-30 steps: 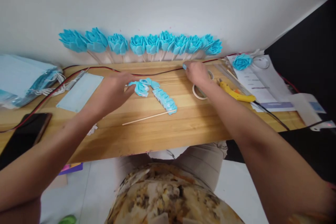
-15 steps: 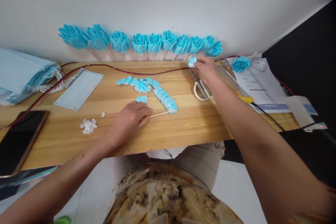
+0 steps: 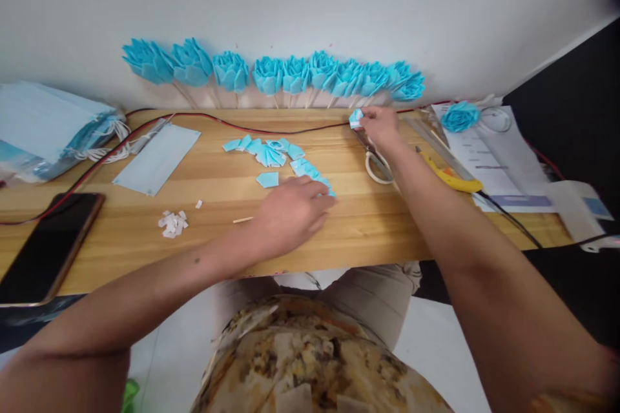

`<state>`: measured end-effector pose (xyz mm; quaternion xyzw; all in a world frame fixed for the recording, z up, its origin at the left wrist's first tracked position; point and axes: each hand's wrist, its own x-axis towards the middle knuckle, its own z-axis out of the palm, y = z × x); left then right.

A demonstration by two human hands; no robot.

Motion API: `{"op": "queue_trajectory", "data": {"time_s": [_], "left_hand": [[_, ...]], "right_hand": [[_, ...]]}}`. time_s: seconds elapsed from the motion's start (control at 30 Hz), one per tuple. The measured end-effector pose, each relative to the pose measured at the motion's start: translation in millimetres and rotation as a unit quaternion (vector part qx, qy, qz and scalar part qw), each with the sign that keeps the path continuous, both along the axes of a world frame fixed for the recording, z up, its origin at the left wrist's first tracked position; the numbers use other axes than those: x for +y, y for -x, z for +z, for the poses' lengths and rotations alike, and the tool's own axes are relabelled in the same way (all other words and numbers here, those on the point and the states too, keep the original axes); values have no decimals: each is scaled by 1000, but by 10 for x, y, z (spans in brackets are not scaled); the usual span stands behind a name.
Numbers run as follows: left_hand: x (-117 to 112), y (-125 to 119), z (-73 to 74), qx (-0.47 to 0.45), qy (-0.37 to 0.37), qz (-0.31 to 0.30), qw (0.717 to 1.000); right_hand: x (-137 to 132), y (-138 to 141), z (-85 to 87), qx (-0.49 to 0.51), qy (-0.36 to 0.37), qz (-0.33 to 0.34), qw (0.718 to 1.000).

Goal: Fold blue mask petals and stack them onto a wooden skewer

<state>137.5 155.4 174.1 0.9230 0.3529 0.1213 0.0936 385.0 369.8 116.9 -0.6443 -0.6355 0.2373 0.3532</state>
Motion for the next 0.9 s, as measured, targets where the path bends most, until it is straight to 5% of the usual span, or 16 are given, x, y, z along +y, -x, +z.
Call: {"op": "queue_trajectory", "data": {"time_s": [0.1,0.23,0.4,0.57,0.7,0.9], "left_hand": [[176,-536,71,53,-12,-50,997],[468,-1122,-36,65,-41,5,997],[575,-1405,-225,65,-99,47,992],[495,-1456,-330,57,-130,13,990],[383,-1355,-273,46,-100,27,994],[-201,-473,45,-16,-14,-80,997]], "right_hand": [[-32,47,96,82,48,-57,994],[-31,47,143,97,64,-59,992],[41,60,155,135,68,-57,987],[7,143,290,198,68,-33,977],[-219,255,406,253,83,43,963],[-694,396,481,277,99,177,939]]}}
